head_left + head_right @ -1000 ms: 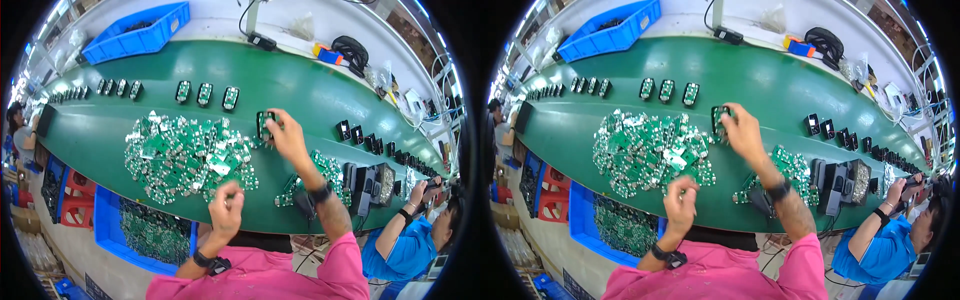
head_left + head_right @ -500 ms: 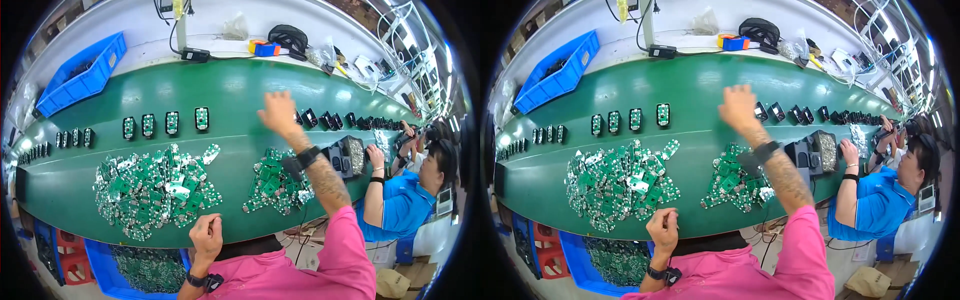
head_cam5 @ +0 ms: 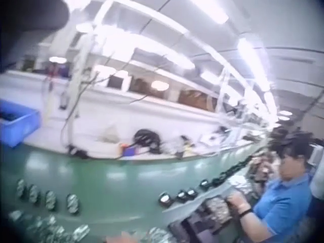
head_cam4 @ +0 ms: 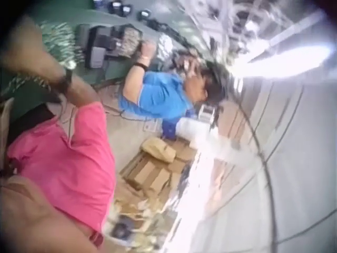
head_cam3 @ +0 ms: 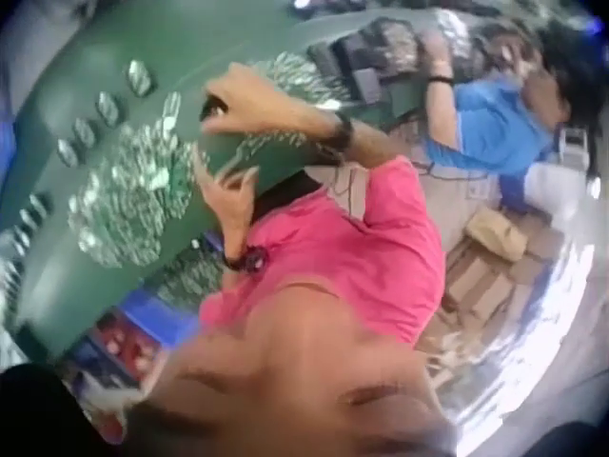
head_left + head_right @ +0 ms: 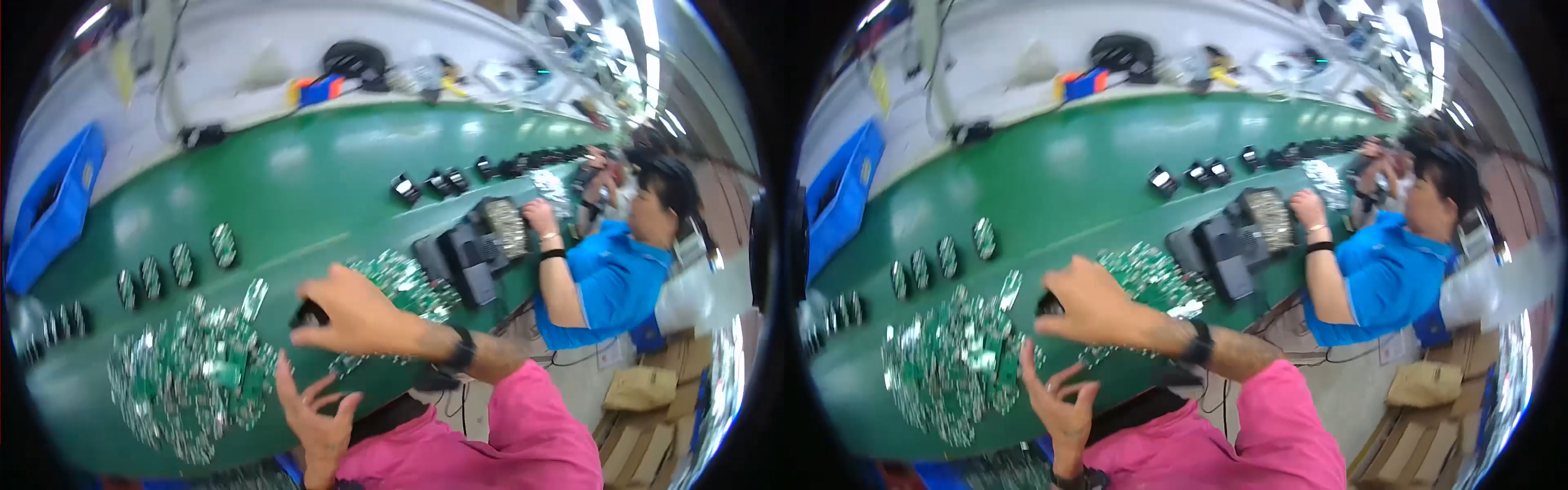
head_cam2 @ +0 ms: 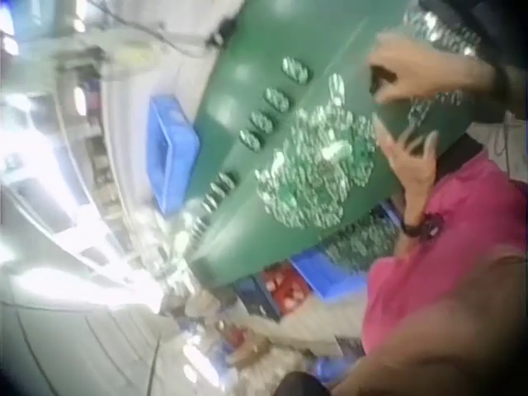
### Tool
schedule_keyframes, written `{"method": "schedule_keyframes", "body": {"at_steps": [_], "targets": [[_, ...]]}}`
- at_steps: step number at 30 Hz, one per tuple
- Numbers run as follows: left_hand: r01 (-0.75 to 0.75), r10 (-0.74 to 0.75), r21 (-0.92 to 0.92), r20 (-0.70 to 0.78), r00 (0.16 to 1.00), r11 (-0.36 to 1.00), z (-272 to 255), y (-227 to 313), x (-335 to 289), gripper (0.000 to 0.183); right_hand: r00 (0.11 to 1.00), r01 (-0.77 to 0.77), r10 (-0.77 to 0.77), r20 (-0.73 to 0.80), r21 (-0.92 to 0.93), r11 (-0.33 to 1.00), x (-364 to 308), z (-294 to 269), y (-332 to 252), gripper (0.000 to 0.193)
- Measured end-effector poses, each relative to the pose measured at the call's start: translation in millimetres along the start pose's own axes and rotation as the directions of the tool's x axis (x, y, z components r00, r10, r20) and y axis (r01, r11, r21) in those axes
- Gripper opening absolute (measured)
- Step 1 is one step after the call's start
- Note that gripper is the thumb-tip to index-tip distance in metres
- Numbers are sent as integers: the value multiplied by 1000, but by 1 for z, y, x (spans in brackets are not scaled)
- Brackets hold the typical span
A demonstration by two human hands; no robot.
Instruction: Manually assembling electronic circuit boards into black plastic housings on a production line.
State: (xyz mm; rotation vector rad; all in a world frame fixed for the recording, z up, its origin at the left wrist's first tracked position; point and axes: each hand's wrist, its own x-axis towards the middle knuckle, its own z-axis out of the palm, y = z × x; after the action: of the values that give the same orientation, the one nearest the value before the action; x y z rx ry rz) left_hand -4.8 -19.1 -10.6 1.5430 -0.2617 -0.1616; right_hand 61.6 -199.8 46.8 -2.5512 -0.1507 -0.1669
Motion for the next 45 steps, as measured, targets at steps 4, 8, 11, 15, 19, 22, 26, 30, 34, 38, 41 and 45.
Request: {"method": "schedule_keyframes", "body": {"at_steps": [4,8,11,15,19,22,26,30,34,38,41,45], "targets": [[-205,192,144,98,976,968,-9,-30,12,91,997,-13,5,72,117,993,-43,19,-25,57],[263,-229,-324,141,963,909,-11,-14,9,83,995,-74,76,-58,35,997,-41,6,16,54],[306,-276,-343,134,952,888,-9,-24,8,83,979,-159,115,-171,-270,950,-26,-7,55,50],[235,-221,-289,82,972,928,-12,-23,1,63,987,-154,159,-2,-240,958,-17,-7,80,51],[58,-41,-71,213,976,996,-8,-32,4,50,986,-161,151,-67,-179,971,-29,-9,95,49],[141,-121,-91,189,974,986,-6,-30,5,32,989,-102,79,-122,-190,977,-26,-4,103,43],[267,-260,-112,69,963,957,-5,-22,16,16,946,-85,53,-319,-86,993,-36,-14,93,27],[-41,40,10,80,996,999,13,-28,29,6,753,-314,576,-320,594,741,-71,-8,61,19],[-264,260,279,51,964,923,23,-10,35,12,751,50,551,-364,864,501,-93,43,62,10],[-245,258,386,18,966,889,28,-19,23,16,713,-21,646,-273,912,409,-103,57,29,16],[-261,298,518,13,954,815,26,-25,22,17,718,-113,660,-222,898,425,-104,61,7,22],[-172,221,494,-42,974,852,22,-27,17,14,720,-105,589,-366,782,614,-111,66,-2,18]]}}
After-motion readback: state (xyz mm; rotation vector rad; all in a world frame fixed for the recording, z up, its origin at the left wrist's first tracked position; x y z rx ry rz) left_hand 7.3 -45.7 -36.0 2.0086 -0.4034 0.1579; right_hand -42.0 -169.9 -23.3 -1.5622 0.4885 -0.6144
